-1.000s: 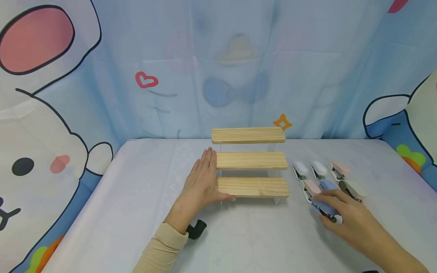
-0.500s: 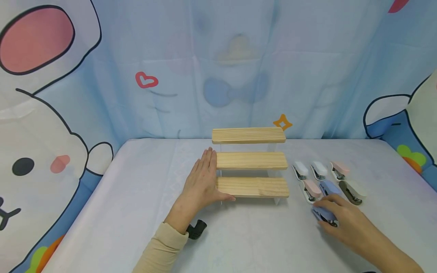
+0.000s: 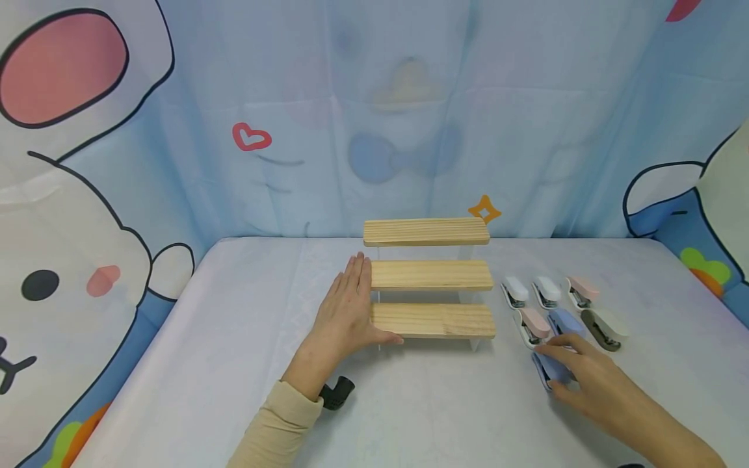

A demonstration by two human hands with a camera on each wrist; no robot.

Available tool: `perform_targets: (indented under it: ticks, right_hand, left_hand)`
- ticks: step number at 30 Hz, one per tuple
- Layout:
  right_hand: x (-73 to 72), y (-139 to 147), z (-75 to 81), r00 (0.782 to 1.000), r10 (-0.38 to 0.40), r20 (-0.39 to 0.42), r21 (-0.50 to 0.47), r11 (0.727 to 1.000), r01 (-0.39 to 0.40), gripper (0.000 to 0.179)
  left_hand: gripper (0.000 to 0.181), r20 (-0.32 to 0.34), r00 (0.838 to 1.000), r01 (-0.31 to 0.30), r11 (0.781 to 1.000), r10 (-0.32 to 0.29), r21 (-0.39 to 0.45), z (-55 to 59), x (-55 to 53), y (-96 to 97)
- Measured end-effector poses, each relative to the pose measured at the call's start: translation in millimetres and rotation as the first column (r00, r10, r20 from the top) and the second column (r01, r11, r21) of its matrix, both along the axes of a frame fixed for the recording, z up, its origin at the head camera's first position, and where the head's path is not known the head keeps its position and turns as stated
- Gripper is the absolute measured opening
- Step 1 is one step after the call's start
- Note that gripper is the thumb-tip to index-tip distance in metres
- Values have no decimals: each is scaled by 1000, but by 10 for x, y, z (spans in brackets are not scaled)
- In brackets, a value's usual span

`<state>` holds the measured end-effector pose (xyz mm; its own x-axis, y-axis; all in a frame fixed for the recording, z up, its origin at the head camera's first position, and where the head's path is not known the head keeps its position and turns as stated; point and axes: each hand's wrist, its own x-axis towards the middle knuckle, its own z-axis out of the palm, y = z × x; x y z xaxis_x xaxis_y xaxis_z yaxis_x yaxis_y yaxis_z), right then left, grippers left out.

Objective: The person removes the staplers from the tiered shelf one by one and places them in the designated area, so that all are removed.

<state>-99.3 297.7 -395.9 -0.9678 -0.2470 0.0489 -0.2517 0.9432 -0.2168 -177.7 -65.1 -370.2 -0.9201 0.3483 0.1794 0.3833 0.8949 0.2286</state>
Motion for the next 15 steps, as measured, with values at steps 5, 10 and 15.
perform_targets:
  ticks: [5,10,15]
  right_hand:
    - [20,-21,25,1000,-20,-1,18,1000,20,50]
    - [44,-54,110,998,-52,-30,15,999,52,47]
    - [42,-82,213,996,-36,-87,-27,999,33,39]
  left_hand:
    - [144,-1,1000,3,1000,-3,5,-1,4,-2]
    - [144,-3,1000,8,1000,-8,15,-2,4,-3]
    - [144,6,1000,11,999,-12,30,-12,3,-8]
